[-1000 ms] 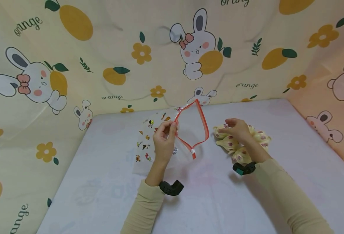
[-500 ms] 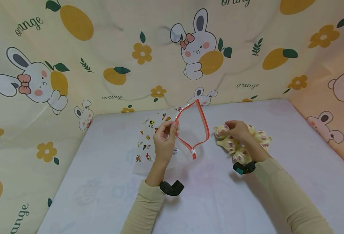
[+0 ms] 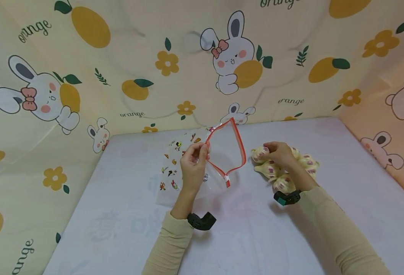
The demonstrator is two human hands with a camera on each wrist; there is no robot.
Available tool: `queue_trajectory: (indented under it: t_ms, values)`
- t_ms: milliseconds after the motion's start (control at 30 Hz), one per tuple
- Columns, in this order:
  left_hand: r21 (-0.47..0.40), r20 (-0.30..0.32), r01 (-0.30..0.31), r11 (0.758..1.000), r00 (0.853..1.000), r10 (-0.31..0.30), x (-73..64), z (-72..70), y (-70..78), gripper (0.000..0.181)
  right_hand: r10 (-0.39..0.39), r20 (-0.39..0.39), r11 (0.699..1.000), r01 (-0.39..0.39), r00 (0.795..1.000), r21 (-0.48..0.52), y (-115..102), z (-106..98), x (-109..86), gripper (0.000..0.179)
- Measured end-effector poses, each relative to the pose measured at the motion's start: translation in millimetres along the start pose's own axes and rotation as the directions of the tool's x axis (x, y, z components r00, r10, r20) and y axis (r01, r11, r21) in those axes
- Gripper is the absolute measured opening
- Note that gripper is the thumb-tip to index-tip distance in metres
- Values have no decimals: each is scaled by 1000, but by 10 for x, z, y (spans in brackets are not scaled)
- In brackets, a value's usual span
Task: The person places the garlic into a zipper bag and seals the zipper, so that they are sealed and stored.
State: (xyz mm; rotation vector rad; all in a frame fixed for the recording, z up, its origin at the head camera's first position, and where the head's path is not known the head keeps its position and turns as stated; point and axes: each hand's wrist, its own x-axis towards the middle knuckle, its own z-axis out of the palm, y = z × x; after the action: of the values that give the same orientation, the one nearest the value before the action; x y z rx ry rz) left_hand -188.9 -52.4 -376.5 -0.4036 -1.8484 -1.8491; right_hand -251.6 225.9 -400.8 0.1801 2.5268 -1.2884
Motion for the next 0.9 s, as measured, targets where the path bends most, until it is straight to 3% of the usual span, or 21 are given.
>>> queue_trajectory:
  t_ms: [200, 667, 900]
  values:
    - [8, -2, -12, 1000, 1000, 12, 1, 0, 2, 21, -28, -31, 1000, 27, 999, -6, -33, -24, -7, 69]
    - [-2, 14, 45, 999, 999, -45, 29, -40, 31, 22, -97, -97, 984, 110, 991, 138, -201, -88, -179, 77]
    - [13, 20, 37, 999, 999, -37, 29, -50, 50, 23, -149, -121, 974, 167, 981, 153, -279, -105, -285, 78]
